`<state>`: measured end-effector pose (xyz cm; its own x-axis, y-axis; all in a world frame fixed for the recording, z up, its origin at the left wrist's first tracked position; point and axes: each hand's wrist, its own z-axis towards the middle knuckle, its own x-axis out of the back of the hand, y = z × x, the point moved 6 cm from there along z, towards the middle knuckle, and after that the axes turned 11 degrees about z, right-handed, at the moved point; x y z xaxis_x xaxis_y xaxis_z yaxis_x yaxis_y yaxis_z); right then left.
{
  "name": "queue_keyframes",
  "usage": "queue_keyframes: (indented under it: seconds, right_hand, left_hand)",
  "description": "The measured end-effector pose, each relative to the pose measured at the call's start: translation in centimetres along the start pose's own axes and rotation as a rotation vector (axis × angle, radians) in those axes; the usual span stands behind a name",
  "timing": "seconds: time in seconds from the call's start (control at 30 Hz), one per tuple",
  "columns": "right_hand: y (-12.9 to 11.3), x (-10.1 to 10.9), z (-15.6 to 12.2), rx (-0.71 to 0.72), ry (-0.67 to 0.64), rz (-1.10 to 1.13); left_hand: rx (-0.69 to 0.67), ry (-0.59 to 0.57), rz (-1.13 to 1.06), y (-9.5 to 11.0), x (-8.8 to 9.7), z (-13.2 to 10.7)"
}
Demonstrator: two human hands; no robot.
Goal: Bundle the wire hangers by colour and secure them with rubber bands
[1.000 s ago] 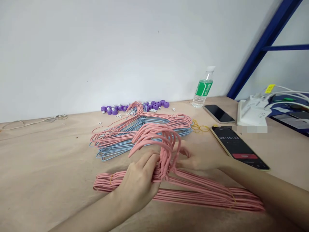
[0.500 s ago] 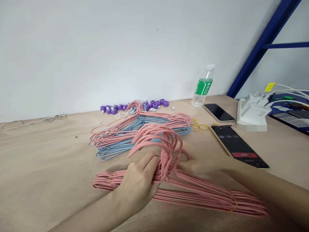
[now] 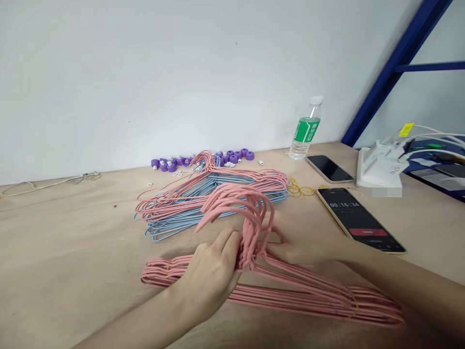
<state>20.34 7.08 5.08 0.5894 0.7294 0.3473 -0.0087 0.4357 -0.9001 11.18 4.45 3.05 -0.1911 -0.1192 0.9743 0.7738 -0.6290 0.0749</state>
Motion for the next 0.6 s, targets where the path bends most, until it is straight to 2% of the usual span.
queue_keyframes:
  seconds: [0.1,0.2,0.3,0.43,0.5,0.6]
  right_hand:
    - [0.7,0.6,-0.2,-0.018,0.001,0.022]
    - [1.7,1.3,-0.3,-0.046,-0.017,0.097]
    - [2.8,1.4,-0.4,-0.043,-0.027,0.299]
    - [4.4,1.1,-0.5,-0.049,0.043,0.630]
    - [5.0,0.6,-0.5,-0.099,0.011,0.702]
    - [5.5,0.2,-0.6,-0.207,-0.035,0.693]
  left_hand:
    - [0.041,-0.078,0.009,-0.3,-0.4,0.1]
    - [0.073,-0.101,-0.004,-0.5,-0.5,0.1]
    - [0.096,-0.091,-0.030,-0.6,-0.5,0.1]
    - [0.129,-0.075,-0.054,-0.7,-0.5,0.0]
    - [0.136,-0.076,-0.059,-0.7,-0.5,0.0]
    - [0.136,-0.080,-0.063,-0.6,-0.5,0.0]
